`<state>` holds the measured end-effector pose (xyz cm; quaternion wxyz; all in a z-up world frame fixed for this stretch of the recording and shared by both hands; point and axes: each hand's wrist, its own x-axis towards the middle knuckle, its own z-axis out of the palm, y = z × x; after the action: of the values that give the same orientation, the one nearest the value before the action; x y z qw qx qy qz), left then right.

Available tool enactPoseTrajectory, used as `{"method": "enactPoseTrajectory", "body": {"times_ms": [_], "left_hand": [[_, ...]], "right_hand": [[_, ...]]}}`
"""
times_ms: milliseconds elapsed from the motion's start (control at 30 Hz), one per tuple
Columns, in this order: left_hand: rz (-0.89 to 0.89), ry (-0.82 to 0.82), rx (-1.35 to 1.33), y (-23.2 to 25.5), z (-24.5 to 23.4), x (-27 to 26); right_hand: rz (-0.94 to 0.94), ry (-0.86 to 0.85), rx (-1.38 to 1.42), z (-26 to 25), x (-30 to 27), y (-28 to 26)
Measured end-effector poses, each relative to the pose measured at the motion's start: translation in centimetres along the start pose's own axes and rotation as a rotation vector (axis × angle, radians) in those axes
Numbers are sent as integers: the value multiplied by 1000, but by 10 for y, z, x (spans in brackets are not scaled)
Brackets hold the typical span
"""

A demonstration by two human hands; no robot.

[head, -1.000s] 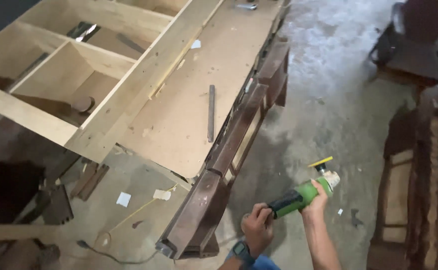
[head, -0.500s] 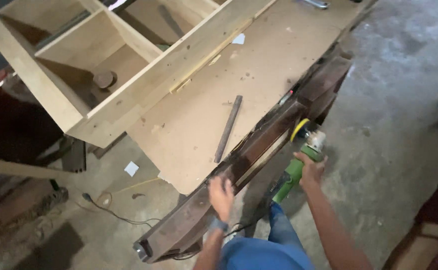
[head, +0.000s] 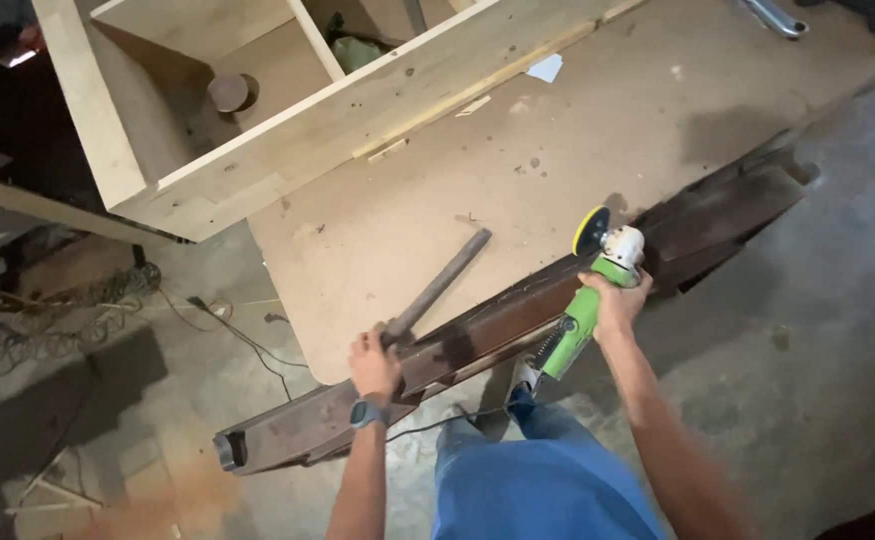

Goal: Sanding a wooden component with an angle grinder and then cutting wood strips using a table saw.

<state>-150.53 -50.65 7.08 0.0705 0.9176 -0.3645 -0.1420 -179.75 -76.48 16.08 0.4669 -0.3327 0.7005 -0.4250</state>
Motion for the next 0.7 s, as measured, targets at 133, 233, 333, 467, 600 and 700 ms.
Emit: {"method": "enactPoseTrajectory", "body": {"times_ms": [133,233,333,467,600,700], "left_hand": [[9,85,86,-26,5,20],[67,83,-18,31,-11,67],[142,11,-209,98,45,160],[119,-129,-194,186,68,220],[78,-299,-122,226,68,247],[46,-347,-124,236,63,251]], "right_hand": [[108,14,164,1,3,-13],[114,-1,232,-3,4,-14],[163,-22,272,-19,2,-40],[114,-45,233,-48,58,22],[292,78,304,-69,62,-10],[371,123,191,-77,50,-38]]}}
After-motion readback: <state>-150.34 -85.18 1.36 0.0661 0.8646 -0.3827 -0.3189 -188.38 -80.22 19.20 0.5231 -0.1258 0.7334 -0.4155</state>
